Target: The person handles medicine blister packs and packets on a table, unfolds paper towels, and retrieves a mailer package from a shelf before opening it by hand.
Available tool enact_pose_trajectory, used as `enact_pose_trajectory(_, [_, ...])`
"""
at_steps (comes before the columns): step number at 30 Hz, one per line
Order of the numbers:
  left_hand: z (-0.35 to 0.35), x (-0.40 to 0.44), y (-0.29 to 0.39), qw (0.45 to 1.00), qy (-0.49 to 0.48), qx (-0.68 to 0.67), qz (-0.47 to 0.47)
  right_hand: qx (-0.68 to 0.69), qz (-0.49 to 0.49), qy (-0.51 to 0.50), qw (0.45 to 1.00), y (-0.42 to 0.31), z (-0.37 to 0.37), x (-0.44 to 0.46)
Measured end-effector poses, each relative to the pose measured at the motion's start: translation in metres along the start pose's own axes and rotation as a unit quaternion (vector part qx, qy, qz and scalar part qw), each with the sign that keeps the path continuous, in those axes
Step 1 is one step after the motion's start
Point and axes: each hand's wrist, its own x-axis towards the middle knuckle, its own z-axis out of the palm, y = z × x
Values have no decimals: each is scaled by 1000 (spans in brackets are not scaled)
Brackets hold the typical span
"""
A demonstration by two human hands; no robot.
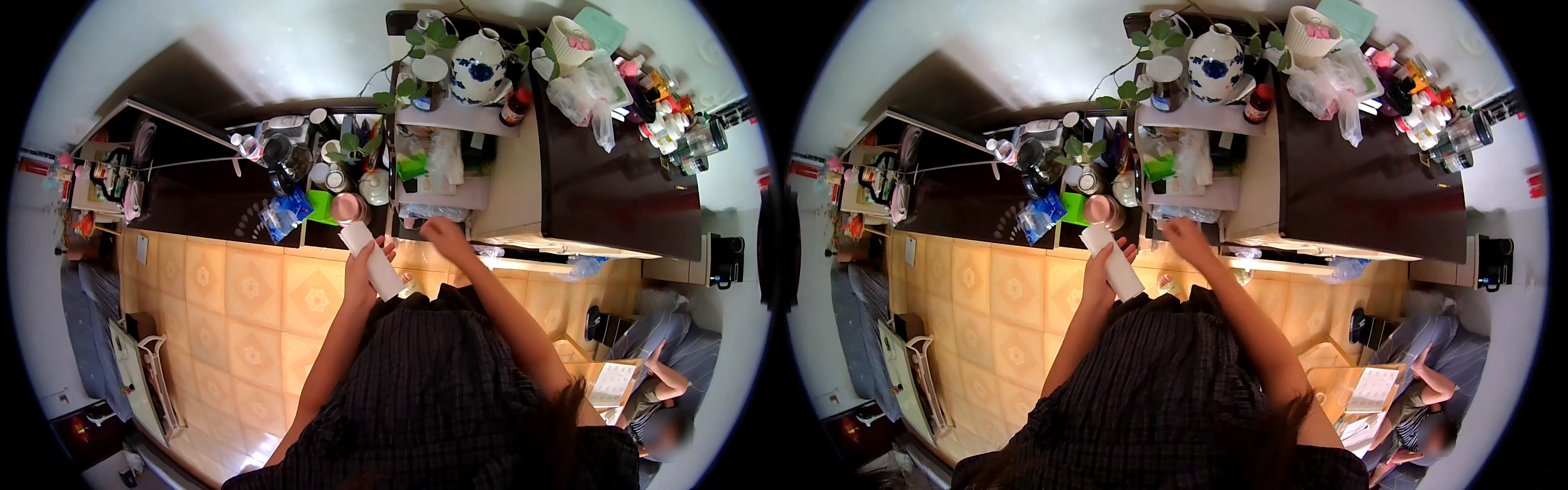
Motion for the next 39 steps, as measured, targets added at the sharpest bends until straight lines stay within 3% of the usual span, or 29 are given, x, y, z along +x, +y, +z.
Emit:
enact_pose_trajectory(3, [-13,-8,0,999,46,21,-7,-47,19,184,982,79,-1,51])
enact_pose_trajectory(6, [-31,-16,-1,995,83,42,-47,-111,-24,239,964,119,-14,88])
enact_pose_trajectory(9, [-34,-30,1,992,108,46,-51,-171,62,211,960,127,-22,109])
enact_pose_trajectory(15, [-53,-36,-2,991,119,22,-65,11,190,158,969,162,-16,130])
enact_pose_trajectory(18, [-48,-36,0,992,104,32,-57,-25,134,169,976,168,-23,130])
enact_pose_trajectory(21, [-45,-30,-3,996,79,33,-41,-127,36,263,956,101,-37,101])
enact_pose_trajectory(27, [-32,-17,-10,998,34,17,-48,-148,27,266,952,-16,-73,35])
enact_pose_trajectory(33, [-6,-12,-13,996,-6,11,-86,164,21,236,958,-65,-73,-39])
enact_pose_trajectory(39, [9,1,-22,990,-91,-16,-106,338,34,143,930,-96,-60,-82])
